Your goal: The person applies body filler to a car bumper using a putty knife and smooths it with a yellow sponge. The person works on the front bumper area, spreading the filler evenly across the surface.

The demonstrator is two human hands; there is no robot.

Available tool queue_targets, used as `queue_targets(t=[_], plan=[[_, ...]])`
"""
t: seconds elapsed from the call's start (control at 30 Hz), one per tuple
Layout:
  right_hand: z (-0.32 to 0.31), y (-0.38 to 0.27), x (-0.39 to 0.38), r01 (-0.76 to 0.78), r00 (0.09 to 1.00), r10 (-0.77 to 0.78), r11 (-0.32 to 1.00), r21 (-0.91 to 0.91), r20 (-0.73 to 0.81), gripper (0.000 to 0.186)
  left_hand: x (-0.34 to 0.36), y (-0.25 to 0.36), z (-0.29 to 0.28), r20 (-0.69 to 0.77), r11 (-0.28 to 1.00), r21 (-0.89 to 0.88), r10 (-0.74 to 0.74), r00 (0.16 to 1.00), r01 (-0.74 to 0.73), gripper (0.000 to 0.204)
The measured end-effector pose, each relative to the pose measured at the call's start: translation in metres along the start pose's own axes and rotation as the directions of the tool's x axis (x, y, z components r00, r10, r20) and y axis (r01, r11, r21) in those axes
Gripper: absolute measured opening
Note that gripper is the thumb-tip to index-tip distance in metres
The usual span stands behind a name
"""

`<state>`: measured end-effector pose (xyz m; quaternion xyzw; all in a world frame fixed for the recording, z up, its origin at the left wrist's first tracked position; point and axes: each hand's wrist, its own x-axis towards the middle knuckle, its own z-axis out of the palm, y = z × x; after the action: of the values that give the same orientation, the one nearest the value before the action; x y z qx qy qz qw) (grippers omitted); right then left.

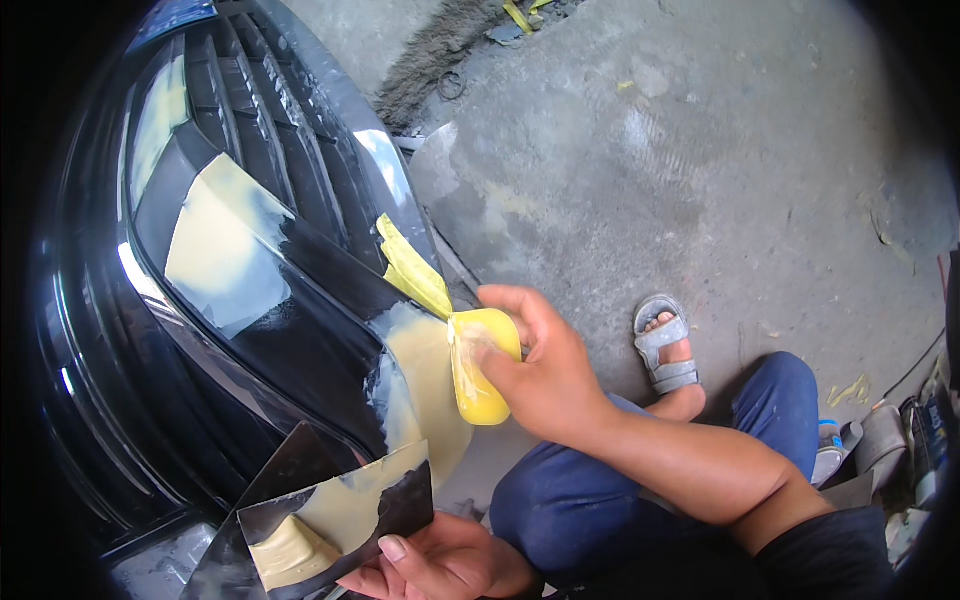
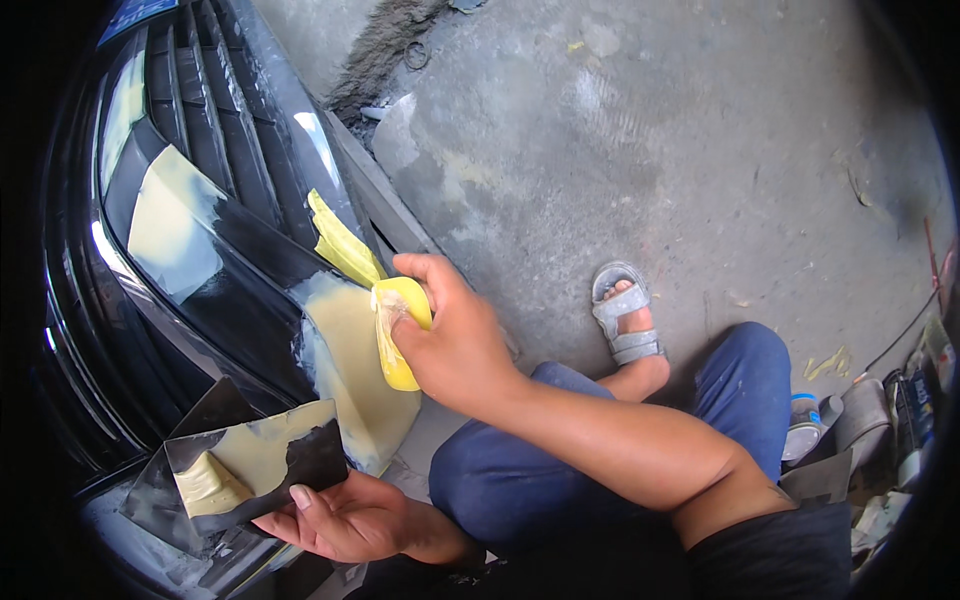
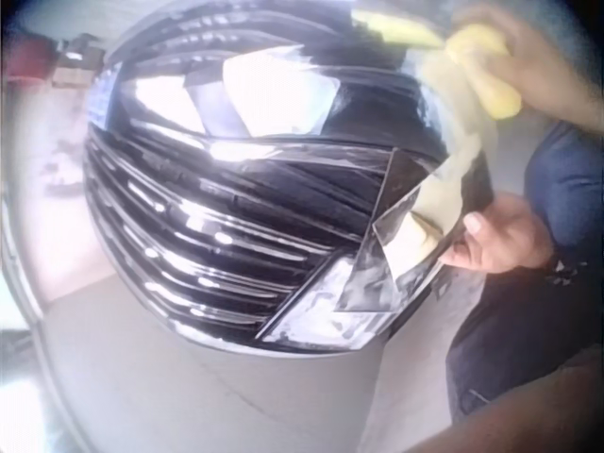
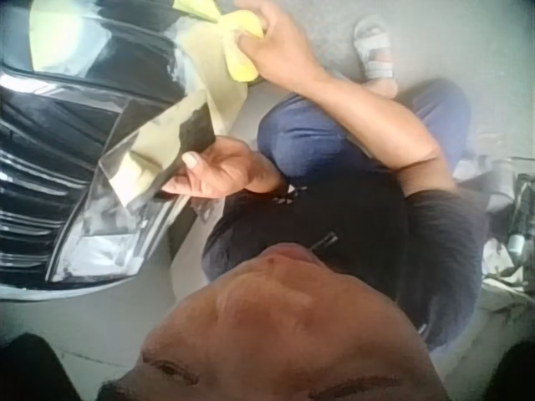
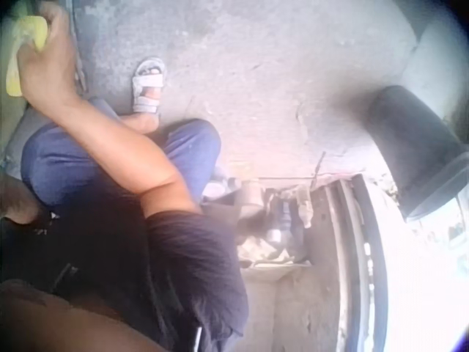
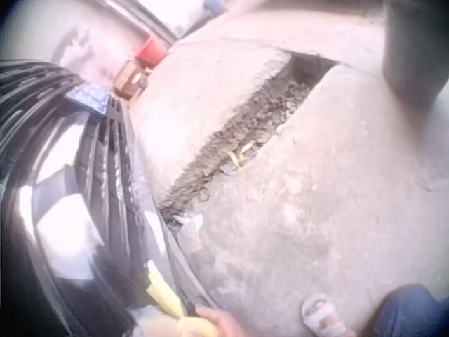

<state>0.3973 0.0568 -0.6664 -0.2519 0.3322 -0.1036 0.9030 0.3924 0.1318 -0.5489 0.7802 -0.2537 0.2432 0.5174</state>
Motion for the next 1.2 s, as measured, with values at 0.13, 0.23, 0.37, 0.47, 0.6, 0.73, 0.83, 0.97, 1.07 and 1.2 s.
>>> queue_targets(t=[0.13,0.23,0.37,0.47,0.6,0.73,0.83,0.97,1.07,1.2], plan=[[0.005,-0.012,0.012,0.011,0.999,-0.015,0.997,0.076,0.052,0.043,0.001,0.001,0.0,0.001,1.0,-0.026,-0.004,1.0,0.004,0.054],[0.008,-0.015,0.027,0.058,0.995,-0.062,0.997,0.059,0.073,0.042,0.002,0.002,-0.001,0.01,0.999,-0.036,-0.005,1.0,0.006,0.054],[0.012,-0.043,0.042,0.045,0.985,-0.04,0.999,-0.023,0.17,0.046,0.002,0.002,-0.001,0.004,1.0,-0.014,0.001,1.0,-0.001,0.055],[0.004,-0.064,0.048,-0.017,0.967,-0.037,0.978,0.207,0.253,0.049,0.003,0.002,-0.001,0.004,1.0,0.018,0.006,1.0,-0.006,0.054],[-0.03,-0.042,0.038,-0.083,0.975,0.027,0.964,0.253,0.218,0.051,0.001,0.003,-0.001,0.063,1.0,-0.002,-0.022,0.998,0.022,0.054],[-0.039,0.003,0.022,-0.09,0.981,0.075,0.993,0.079,0.181,0.051,-0.001,0.005,0.004,0.047,1.0,0.02,-0.019,0.999,0.018,0.056],[-0.032,0.013,0.018,-0.055,0.98,0.055,0.998,-0.01,0.189,0.05,-0.002,0.004,0.001,0.046,0.999,0.023,-0.027,0.999,0.026,0.057],[-0.019,0.008,0.019,-0.017,0.993,0.015,1.0,0.023,0.116,0.047,-0.002,0.006,0.0,0.056,0.999,0.011,-0.041,0.998,0.041,0.057],[-0.01,-0.011,0.019,0.04,0.992,-0.022,0.988,-0.147,0.121,0.047,-0.001,0.007,-0.001,0.058,0.999,0.008,-0.04,0.998,0.04,0.057],[0.003,-0.039,0.029,0.039,0.992,-0.016,0.982,-0.185,0.124,0.045,-0.001,0.006,-0.005,0.064,0.999,-0.004,-0.046,0.997,0.046,0.057]])
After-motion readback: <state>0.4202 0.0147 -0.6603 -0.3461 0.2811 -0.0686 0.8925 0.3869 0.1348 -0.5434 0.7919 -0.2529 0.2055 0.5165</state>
